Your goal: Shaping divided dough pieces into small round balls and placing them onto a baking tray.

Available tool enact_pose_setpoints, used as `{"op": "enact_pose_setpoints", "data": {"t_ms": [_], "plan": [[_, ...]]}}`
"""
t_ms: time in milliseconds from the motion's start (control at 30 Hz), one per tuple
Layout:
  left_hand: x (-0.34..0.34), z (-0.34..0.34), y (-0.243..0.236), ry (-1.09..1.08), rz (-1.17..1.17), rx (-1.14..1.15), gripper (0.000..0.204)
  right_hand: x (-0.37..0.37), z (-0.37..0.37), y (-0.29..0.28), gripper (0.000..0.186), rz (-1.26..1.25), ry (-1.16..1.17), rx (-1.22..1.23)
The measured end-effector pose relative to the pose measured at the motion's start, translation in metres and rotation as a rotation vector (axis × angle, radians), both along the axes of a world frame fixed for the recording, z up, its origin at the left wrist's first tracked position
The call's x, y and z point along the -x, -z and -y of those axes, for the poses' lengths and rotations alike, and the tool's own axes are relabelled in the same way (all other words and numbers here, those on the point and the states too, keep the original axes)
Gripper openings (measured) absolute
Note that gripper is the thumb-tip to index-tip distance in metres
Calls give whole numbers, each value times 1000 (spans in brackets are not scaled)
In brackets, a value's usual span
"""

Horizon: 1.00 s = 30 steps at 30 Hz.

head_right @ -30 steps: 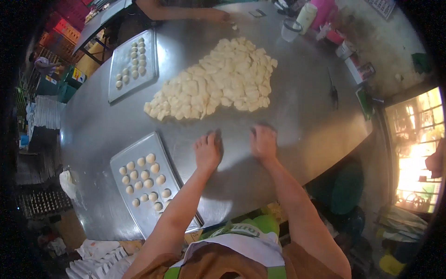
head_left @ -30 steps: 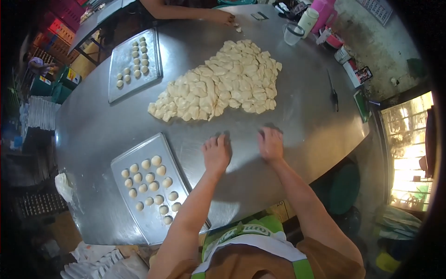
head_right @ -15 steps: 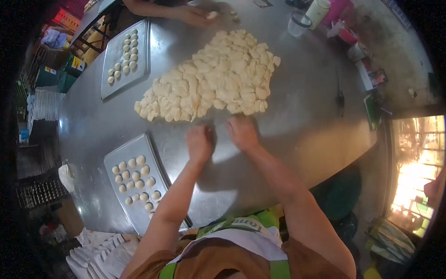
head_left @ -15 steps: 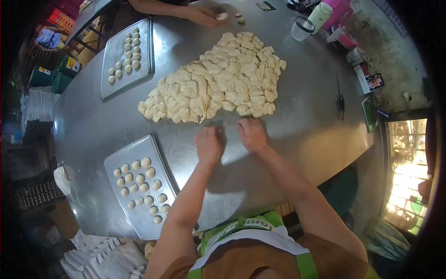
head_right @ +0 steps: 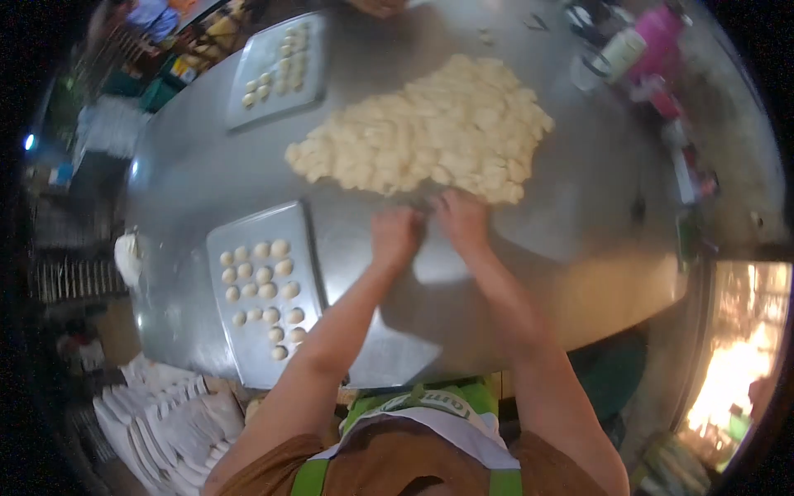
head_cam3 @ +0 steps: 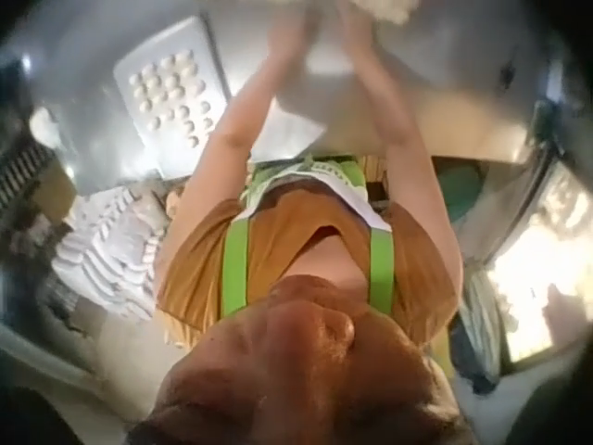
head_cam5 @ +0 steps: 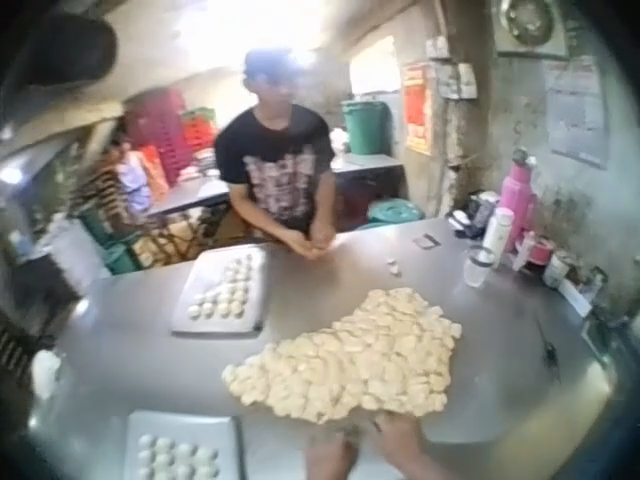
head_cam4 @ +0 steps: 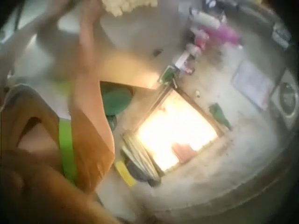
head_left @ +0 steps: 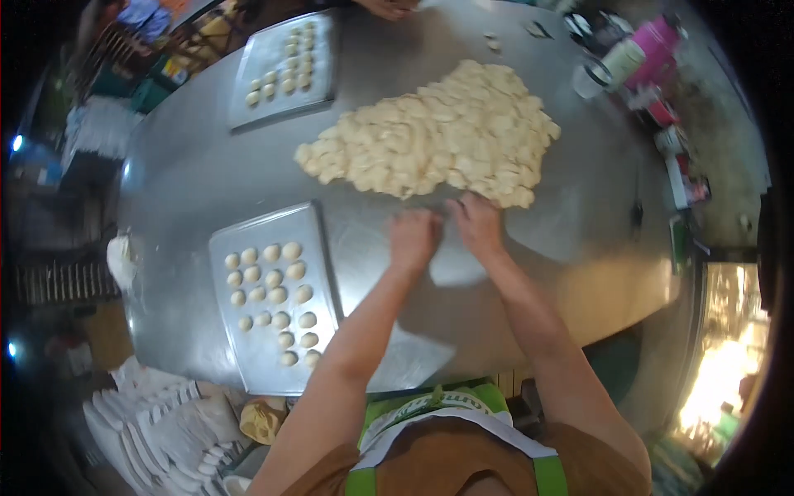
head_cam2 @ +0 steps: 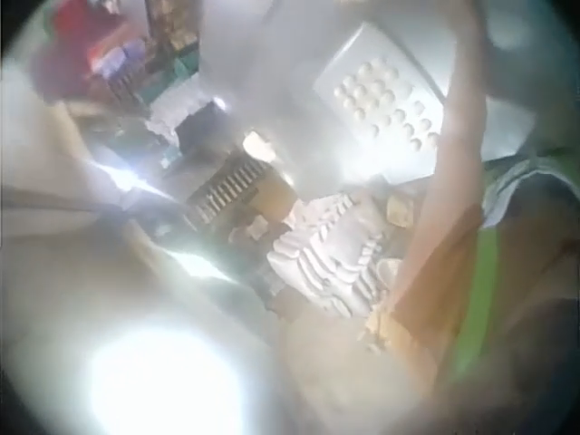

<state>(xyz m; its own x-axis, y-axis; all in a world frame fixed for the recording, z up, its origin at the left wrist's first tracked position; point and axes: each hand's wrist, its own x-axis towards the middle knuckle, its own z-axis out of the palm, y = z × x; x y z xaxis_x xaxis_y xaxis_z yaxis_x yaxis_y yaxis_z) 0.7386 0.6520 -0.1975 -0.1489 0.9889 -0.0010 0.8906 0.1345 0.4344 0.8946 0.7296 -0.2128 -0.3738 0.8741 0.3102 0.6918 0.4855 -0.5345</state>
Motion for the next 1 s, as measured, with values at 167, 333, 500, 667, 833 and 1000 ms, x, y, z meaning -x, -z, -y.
{"op": "enact_pose_setpoints", "data": {"t_ms": [167,333,500,667,833,1000], "plan": [[38,104,-4,102,230,-207,12,-29,75,-43,21,-17,-85,45],[104,233,-58,52,591,-167,26,47,153,-50,35,-34,-127,159],[207,345,-89,-369,311,-286,26,210,267,-94,30,27,-568,39],[271,376,-39,-456,101,-162,31,289,317,-66,26,6,-772,-55],[262,385,-46,-411,136,-199,46,237,280,-85,22,-151,-653,-70],[218,371,-58,-762,90,-347,39,79,164,-25,17,31,-276,137]]}}
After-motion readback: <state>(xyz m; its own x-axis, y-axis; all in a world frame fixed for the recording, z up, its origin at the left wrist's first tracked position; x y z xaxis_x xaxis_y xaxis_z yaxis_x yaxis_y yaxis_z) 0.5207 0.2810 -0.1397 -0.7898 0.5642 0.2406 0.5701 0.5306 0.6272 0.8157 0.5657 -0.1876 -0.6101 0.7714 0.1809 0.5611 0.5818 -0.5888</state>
